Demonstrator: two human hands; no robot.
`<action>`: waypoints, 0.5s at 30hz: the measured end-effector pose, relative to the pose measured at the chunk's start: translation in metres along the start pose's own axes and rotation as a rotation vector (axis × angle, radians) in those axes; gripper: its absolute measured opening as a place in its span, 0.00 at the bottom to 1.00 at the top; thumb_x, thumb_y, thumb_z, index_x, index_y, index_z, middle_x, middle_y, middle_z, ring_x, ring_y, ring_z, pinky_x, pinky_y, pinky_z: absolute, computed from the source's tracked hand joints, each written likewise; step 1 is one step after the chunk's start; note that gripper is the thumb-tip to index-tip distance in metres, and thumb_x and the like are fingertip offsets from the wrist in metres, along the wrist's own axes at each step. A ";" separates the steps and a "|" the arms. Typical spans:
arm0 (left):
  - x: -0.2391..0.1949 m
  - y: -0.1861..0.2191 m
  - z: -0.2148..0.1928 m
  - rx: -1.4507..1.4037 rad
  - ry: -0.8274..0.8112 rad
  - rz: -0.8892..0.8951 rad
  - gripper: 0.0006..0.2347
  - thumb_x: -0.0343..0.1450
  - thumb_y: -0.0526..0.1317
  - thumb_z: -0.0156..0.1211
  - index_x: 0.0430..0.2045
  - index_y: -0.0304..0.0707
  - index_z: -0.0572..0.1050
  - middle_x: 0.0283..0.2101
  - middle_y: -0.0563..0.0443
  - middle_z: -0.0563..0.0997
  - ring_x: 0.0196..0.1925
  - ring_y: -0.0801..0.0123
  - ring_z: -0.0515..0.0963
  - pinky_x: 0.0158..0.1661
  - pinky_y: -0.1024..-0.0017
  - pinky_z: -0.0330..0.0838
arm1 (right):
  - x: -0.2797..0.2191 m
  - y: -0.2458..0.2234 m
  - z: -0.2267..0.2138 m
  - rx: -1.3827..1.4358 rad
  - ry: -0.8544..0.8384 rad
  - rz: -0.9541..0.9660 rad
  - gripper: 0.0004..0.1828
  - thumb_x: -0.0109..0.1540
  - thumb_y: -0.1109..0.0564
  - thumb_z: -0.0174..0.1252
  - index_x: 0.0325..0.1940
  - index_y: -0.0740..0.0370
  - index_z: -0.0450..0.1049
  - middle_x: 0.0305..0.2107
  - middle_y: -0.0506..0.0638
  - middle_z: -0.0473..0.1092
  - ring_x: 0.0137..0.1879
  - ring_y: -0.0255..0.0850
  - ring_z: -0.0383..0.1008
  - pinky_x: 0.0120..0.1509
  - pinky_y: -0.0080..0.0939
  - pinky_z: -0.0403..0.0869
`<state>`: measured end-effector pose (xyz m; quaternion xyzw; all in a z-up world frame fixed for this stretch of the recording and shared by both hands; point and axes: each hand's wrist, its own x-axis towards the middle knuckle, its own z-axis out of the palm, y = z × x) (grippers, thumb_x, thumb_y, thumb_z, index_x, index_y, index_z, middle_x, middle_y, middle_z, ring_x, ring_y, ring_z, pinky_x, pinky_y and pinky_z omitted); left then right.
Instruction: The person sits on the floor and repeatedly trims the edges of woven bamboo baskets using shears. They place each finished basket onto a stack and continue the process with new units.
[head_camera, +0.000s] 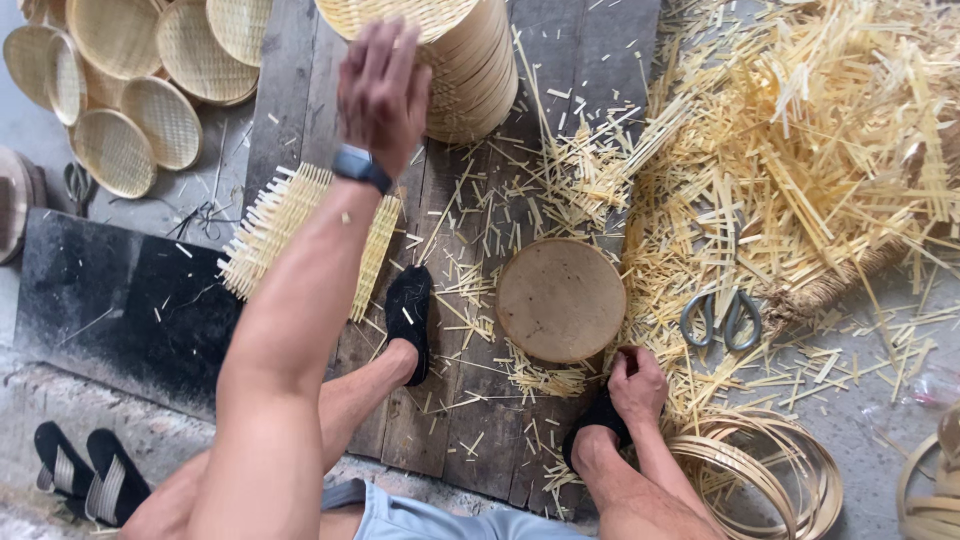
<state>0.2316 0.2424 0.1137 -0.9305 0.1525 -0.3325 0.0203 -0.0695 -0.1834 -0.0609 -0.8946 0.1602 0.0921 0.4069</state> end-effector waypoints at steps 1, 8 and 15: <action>-0.024 0.002 -0.002 -0.040 -0.051 -0.025 0.18 0.74 0.38 0.68 0.58 0.40 0.74 0.60 0.45 0.76 0.65 0.56 0.72 0.63 0.59 0.69 | 0.002 0.001 0.001 0.005 0.003 0.005 0.07 0.62 0.55 0.60 0.41 0.58 0.80 0.32 0.54 0.78 0.38 0.48 0.79 0.44 0.47 0.75; -0.222 0.002 -0.036 0.051 -1.053 -0.766 0.37 0.61 0.51 0.77 0.59 0.30 0.63 0.61 0.32 0.69 0.64 0.46 0.68 0.61 0.54 0.66 | -0.001 0.010 0.005 -0.001 0.009 -0.039 0.08 0.63 0.56 0.61 0.44 0.59 0.80 0.33 0.55 0.78 0.38 0.47 0.80 0.45 0.45 0.76; -0.311 -0.015 -0.036 0.099 -1.095 -0.962 0.24 0.64 0.41 0.69 0.51 0.30 0.68 0.53 0.31 0.76 0.56 0.42 0.77 0.55 0.52 0.72 | -0.003 0.014 0.009 -0.045 -0.025 -0.021 0.08 0.63 0.56 0.62 0.45 0.59 0.80 0.33 0.55 0.77 0.37 0.46 0.79 0.45 0.45 0.75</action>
